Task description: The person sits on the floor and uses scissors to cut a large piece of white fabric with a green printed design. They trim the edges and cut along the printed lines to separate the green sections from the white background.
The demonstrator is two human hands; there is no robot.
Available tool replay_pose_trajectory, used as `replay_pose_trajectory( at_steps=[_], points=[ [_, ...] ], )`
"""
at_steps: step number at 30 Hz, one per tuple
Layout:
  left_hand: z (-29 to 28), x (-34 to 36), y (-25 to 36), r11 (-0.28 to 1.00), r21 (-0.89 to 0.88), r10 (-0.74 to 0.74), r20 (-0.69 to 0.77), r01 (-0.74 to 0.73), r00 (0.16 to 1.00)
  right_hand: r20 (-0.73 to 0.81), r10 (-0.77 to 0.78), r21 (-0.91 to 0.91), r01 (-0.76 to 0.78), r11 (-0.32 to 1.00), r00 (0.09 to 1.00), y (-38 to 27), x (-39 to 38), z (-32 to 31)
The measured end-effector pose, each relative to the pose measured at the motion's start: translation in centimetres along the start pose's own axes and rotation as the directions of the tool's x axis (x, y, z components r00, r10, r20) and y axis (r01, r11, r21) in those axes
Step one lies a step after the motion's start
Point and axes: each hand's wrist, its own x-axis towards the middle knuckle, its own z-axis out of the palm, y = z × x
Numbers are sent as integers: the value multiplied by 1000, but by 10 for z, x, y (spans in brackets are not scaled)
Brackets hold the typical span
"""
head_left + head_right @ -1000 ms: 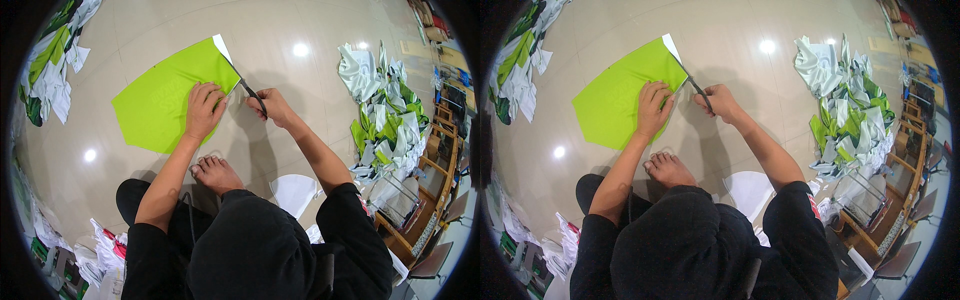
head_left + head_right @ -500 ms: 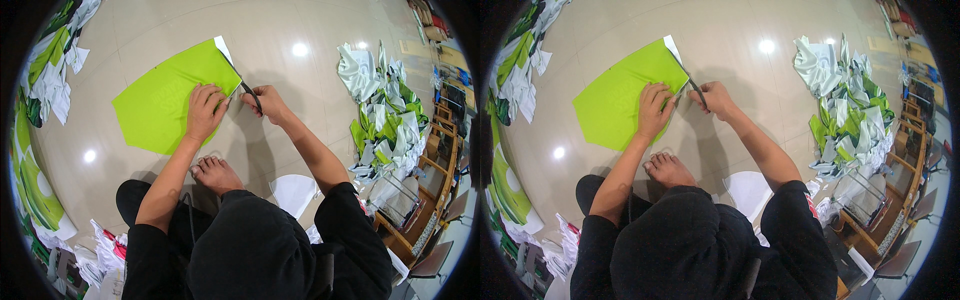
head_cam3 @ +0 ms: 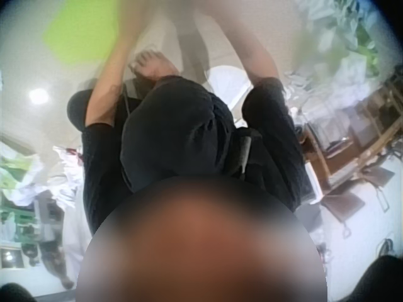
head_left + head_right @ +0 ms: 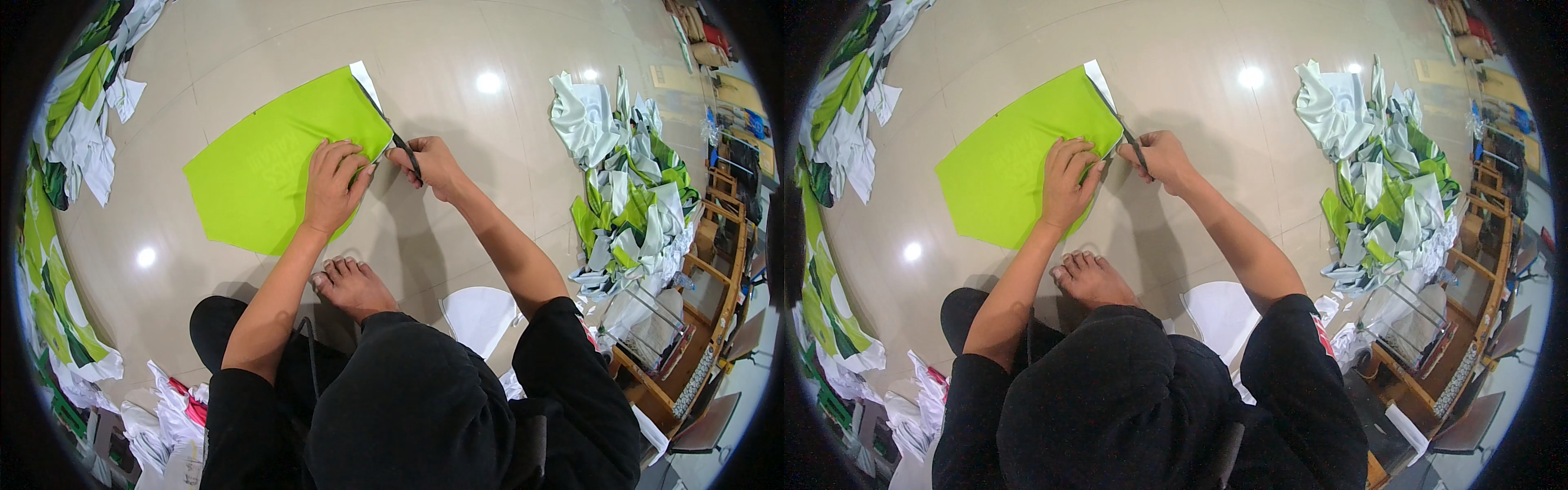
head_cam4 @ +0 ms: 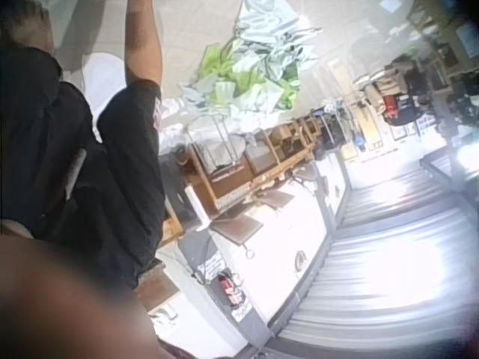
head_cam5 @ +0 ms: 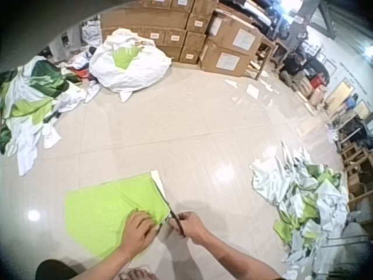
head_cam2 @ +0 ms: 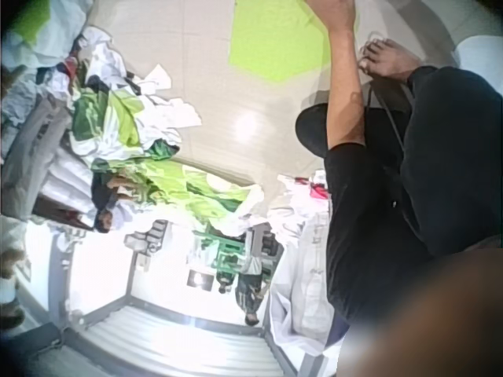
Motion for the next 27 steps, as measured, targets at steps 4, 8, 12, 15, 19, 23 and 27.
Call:
replay_pose_trajectory(
  at_steps=[4, 8, 12, 15, 19, 23, 27],
  points=[
    [-1, 0, 0, 1000, -7, -1, 1, 1, 1000, 18, -2, -15, 2, 1000, 1000, 4, 4, -2],
    [-1, 0, 0, 1000, -19, 3, -12, -4, 1000, 31, -6, -1, 6, 1000, 999, 2, 4, -1],
    [-1, -1, -1, 1000, -23, 9, -12, -10, 1000, 9, -9, 2, 9, 1000, 1000, -1, 6, 3],
    [-1, -1, -1, 1000, -25, 12, -15, -13, 1000, -2, -18, 6, 18, 1000, 1000, -4, 7, 5],
    [-2, 0, 0, 1000, -29, 11, -17, -11, 1000, -13, -12, 27, 12, 1000, 1000, -5, 8, 8],
    [-2, -1, -2, 1000, -28, 7, -13, -7, 1000, -8, -9, 27, 9, 1000, 1000, -4, 9, 10],
    [-2, 0, 0, 999, -38, 3, -21, -4, 1000, -9, -15, 41, 15, 999, 1000, -5, 8, 11]
  ],
)
